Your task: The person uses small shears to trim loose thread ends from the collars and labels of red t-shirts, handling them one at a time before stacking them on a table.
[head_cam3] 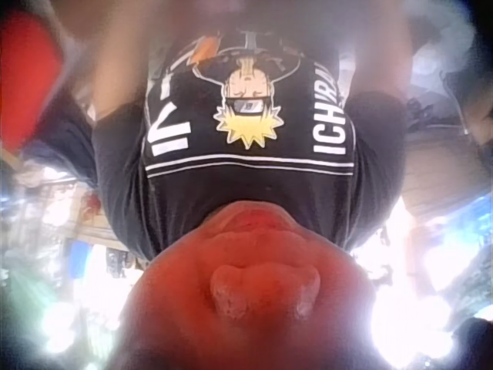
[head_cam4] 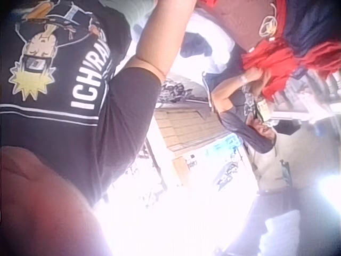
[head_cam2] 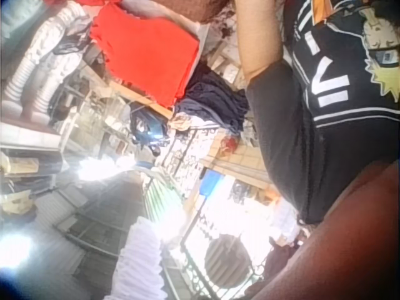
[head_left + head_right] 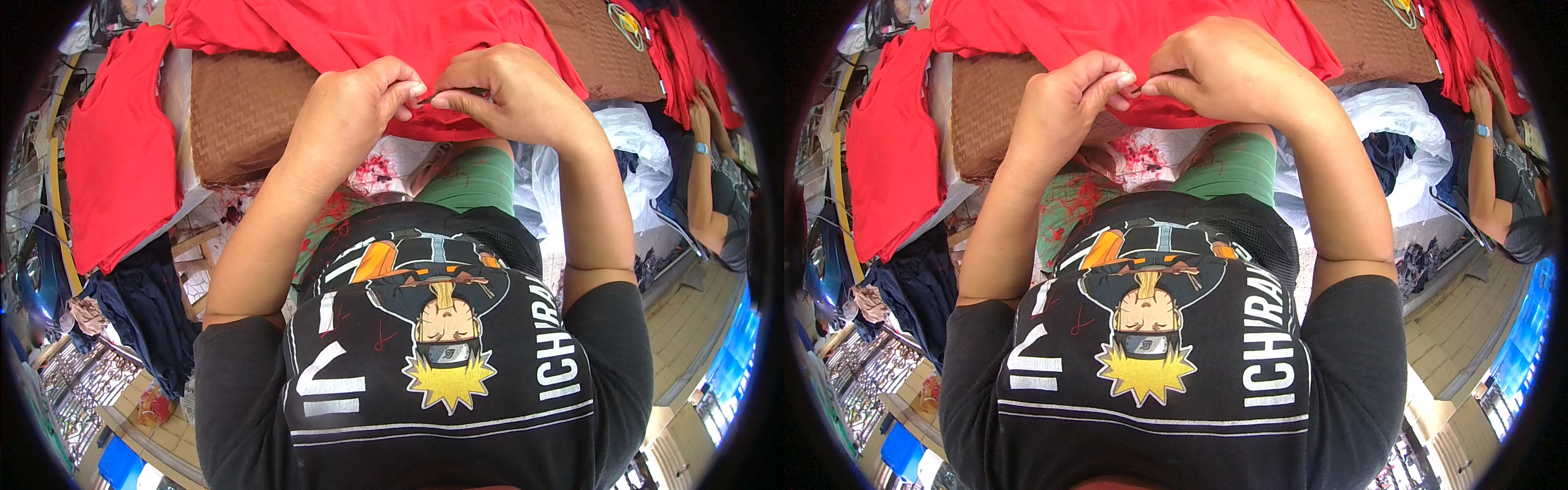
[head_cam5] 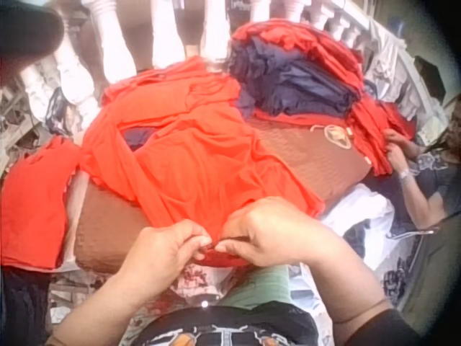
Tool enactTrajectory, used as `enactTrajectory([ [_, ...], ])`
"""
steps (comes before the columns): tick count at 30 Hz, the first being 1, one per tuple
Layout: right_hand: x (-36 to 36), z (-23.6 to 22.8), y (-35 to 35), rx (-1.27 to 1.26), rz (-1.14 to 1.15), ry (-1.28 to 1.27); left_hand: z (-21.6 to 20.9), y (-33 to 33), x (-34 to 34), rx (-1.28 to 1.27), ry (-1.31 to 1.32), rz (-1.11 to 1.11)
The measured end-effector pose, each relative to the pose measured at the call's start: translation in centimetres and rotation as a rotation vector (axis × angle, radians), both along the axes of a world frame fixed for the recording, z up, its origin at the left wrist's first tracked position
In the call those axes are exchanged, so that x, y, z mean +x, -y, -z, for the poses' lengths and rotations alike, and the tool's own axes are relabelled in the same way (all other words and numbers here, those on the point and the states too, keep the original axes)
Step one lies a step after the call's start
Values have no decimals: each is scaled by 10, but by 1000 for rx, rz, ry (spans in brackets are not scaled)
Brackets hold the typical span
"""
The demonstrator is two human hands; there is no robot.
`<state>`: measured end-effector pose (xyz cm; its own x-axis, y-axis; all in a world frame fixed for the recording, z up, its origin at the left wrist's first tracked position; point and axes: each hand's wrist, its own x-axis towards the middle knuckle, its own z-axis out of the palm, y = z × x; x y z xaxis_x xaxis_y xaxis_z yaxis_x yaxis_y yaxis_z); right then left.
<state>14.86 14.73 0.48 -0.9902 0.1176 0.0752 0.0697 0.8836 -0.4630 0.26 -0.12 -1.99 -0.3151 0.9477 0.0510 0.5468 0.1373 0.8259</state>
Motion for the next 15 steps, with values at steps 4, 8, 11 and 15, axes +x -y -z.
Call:
enactTrajectory([
  [4, 5, 0, 1, 1, 32, -78, -21, 9, -21, 161, -89, 326],
  [8, 19, -17, -4, -339, 167, -56, -80, 49, -46, 277, 203, 410],
  [11, 25, -11, -10, -329, 147, -136, -83, 59, -54, 207, 119, 353],
  [15, 29, 19, -9, -412, 179, -130, -51, 53, -42, -112, 43, 194],
])
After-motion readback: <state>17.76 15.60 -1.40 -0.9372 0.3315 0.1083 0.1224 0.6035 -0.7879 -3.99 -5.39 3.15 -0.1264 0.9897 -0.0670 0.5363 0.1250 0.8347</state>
